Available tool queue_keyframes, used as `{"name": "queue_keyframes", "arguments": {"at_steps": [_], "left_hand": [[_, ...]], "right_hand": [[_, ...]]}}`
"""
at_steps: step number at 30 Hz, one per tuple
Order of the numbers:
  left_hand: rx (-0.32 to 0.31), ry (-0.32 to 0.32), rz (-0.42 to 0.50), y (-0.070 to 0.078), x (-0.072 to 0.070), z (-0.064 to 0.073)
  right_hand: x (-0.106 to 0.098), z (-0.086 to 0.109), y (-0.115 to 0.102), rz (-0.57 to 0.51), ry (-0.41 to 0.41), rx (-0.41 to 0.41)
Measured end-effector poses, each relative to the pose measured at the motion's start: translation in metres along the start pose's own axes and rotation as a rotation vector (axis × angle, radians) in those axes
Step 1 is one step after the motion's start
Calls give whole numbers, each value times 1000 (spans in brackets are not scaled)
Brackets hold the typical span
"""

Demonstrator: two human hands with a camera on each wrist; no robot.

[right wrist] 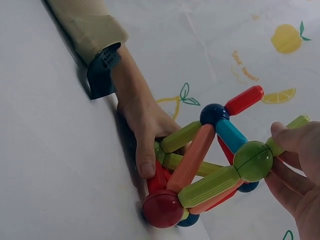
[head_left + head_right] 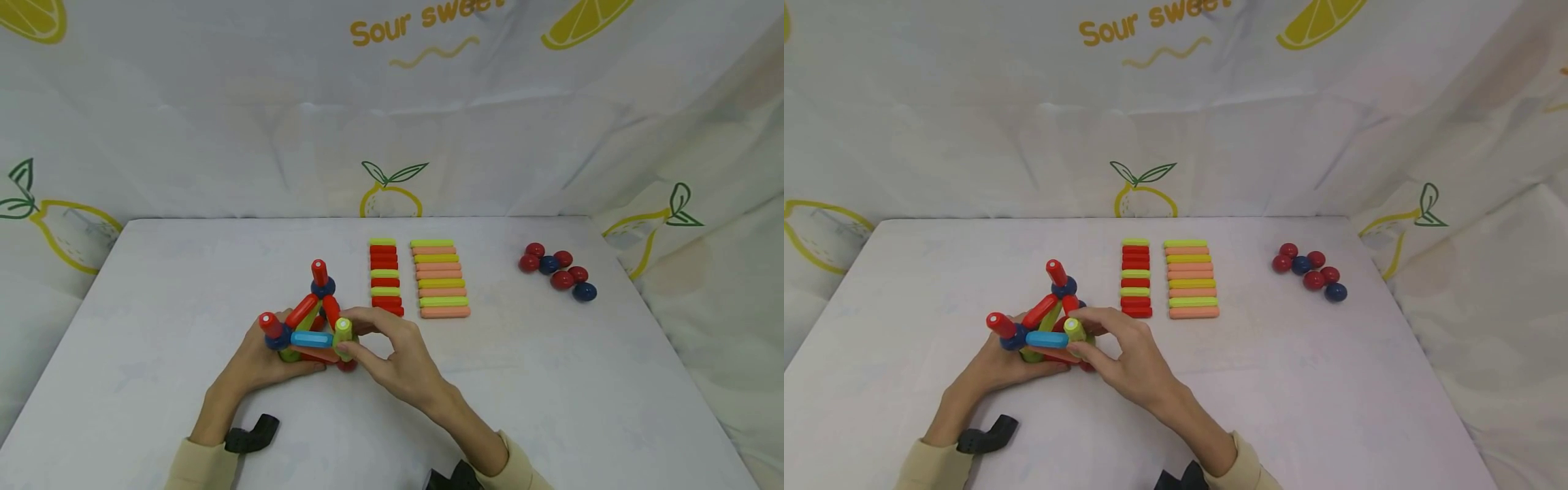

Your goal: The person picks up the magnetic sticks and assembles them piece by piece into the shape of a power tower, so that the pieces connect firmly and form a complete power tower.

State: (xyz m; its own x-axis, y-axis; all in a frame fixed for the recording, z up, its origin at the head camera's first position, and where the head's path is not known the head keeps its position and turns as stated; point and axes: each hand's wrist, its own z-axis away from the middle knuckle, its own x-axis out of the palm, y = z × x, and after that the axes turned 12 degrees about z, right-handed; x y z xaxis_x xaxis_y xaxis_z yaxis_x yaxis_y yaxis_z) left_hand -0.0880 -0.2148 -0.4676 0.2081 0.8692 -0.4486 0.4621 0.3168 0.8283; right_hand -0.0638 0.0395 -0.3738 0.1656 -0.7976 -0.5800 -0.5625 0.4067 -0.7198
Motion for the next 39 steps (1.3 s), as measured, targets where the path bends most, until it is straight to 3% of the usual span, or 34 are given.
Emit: {"name": "queue_keyframes", "arguments": {"at_steps": [8,17,26,31,34,36,39], "left_hand": [[17,-1,8,-2,1,1],[-33,-13,-18,1,1,-1],[-27,-2,-25,1,1,1],[-46,-1,-28,3,1,2],[-64,-6,-34,4,0,2],[-68,-10,-37,4,0,2],[-67,-15,-15,2,0,2]], "right_hand": [[-5,0,4,10,-30,-18],[-41,7,27,176,-47,24],[-97,24,85,412,26,199],[-144,33,124,620,161,316],[-169,36,148,690,212,356],[-180,36,161,706,199,377],[-188,33,172,718,110,438]]}}
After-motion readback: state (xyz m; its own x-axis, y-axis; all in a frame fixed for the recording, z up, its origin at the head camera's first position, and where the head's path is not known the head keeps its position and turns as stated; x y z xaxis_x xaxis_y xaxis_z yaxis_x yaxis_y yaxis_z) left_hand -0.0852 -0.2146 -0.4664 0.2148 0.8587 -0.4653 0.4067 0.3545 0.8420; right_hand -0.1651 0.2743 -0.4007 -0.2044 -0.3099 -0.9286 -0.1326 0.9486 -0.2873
